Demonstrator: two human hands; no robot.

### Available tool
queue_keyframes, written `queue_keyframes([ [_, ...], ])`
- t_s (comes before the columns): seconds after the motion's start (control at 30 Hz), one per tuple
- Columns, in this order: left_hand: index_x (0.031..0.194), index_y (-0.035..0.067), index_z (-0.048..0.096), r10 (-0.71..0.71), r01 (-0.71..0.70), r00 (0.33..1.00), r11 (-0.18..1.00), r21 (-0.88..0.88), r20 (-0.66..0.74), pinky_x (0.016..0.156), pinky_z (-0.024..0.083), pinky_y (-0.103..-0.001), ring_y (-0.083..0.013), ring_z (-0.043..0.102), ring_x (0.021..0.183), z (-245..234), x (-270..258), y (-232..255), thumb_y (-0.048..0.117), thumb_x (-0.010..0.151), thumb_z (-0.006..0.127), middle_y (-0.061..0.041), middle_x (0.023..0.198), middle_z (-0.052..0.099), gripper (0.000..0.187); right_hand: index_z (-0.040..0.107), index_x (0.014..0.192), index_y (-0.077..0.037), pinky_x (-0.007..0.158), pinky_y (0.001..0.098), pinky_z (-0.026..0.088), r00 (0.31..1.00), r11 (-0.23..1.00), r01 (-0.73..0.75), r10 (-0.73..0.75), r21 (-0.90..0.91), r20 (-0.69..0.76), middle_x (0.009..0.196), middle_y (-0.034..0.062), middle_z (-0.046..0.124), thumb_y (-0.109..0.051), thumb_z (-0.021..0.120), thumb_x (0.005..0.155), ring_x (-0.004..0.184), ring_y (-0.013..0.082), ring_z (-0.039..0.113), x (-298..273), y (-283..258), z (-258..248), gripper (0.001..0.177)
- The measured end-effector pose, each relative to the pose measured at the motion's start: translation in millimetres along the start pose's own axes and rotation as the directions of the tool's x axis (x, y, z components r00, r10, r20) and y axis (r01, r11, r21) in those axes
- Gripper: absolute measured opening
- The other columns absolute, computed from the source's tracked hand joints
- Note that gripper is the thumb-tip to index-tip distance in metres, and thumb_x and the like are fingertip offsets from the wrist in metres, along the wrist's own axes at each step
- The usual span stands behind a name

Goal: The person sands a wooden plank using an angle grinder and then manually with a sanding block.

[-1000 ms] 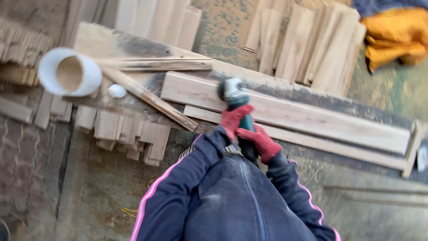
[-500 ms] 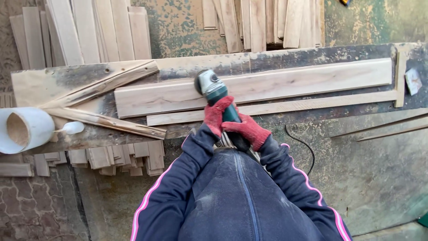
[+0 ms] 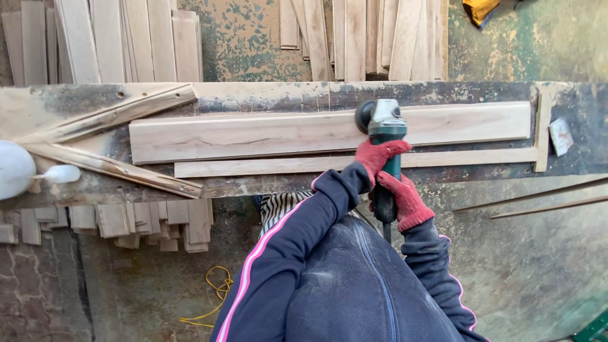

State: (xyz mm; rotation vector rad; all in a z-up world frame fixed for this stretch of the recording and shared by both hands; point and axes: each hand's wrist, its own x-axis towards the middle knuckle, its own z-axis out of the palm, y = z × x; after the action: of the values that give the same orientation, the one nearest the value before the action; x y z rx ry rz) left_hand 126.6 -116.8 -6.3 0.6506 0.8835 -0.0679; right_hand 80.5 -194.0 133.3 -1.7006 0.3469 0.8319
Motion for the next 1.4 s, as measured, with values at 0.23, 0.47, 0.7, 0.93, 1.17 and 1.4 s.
queue_keyframes([
  [0.23, 0.107, 0.007, 0.073, 0.009, -0.006, 0.996, 0.999, 0.033, -0.090, 0.062, 0.064, -0.047, -0.0289, 0.073, 0.081, -5.3, -16.2, 23.9, 0.026, 0.047, 0.103, -0.015, 0.086, 0.072, 0.070, 0.069, 0.090, -0.009, 0.056, 0.0299, 0.055, 0.998, 1.000, 0.021, -0.020, -0.017, 0.054, 0.070, 0.0081, 0.063, -0.023, 0.088, 0.078, 0.062, 0.0167, 0.066, 25.8, 12.3, -8.9, 0.026],
  [0.47, 0.107, 0.005, 0.071, 0.050, -0.069, 0.993, 0.979, -0.191, -0.103, 0.060, 0.059, -0.037, -0.0216, 0.068, 0.070, -62.1, -54.2, 51.1, 0.018, 0.064, 0.094, -0.011, 0.082, 0.070, 0.050, 0.070, 0.089, -0.006, 0.047, 0.0334, 0.053, 0.957, 0.994, 0.040, -0.009, -0.099, 0.290, 0.063, 0.0109, 0.060, -0.020, 0.092, 0.071, 0.053, 0.0208, 0.064, 49.5, 22.9, 24.6, 0.032],
  [0.7, 0.122, 0.004, 0.062, 0.047, -0.124, 0.944, 0.967, -0.222, -0.327, 0.066, 0.061, -0.048, -0.0295, 0.072, 0.084, -83.3, -67.5, 59.1, 0.024, 0.060, 0.100, -0.015, 0.089, 0.067, 0.075, 0.070, 0.093, -0.008, 0.055, 0.0322, 0.053, 0.902, 0.947, 0.080, 0.064, -0.312, 0.427, 0.071, 0.0101, 0.061, -0.029, 0.094, 0.071, 0.062, 0.0203, 0.062, 51.3, 14.5, 44.7, 0.039],
  [0.93, 0.100, -0.002, 0.068, 0.064, -0.071, 0.997, 0.968, -0.240, -0.037, 0.056, 0.054, -0.031, -0.0213, 0.064, 0.059, -53.7, -38.5, 41.8, 0.015, 0.071, 0.085, -0.012, 0.075, 0.068, 0.038, 0.070, 0.091, -0.008, 0.046, 0.0327, 0.053, 0.950, 0.991, 0.016, 0.025, -0.130, 0.310, 0.064, 0.0106, 0.060, -0.023, 0.092, 0.073, 0.054, 0.0209, 0.064, 66.8, 35.1, 2.9, 0.033],
  [1.17, 0.108, 0.003, 0.072, 0.018, -0.020, 1.000, 0.996, -0.091, -0.024, 0.056, 0.064, -0.057, -0.0375, 0.073, 0.071, -13.4, -17.3, -3.1, 0.018, 0.051, 0.101, -0.019, 0.080, 0.070, 0.065, 0.069, 0.096, -0.009, 0.055, 0.0330, 0.054, 0.995, 0.998, -0.026, 0.032, -0.062, 0.095, 0.072, 0.0095, 0.063, -0.026, 0.086, 0.079, 0.062, 0.0199, 0.066, 4.5, 21.1, -17.0, 0.029],
  [1.4, 0.115, 0.003, 0.070, -0.035, 0.033, 0.999, 0.998, -0.052, -0.035, 0.070, 0.064, -0.055, -0.0371, 0.073, 0.089, -55.0, -54.0, 0.6, 0.022, 0.054, 0.100, -0.019, 0.095, 0.072, 0.070, 0.068, 0.090, -0.007, 0.054, 0.0342, 0.051, 0.998, 0.993, -0.052, 0.055, -0.103, 0.033, 0.067, 0.0132, 0.060, -0.027, 0.088, 0.075, 0.060, 0.0215, 0.063, -25.6, 40.6, 21.5, 0.033],
])
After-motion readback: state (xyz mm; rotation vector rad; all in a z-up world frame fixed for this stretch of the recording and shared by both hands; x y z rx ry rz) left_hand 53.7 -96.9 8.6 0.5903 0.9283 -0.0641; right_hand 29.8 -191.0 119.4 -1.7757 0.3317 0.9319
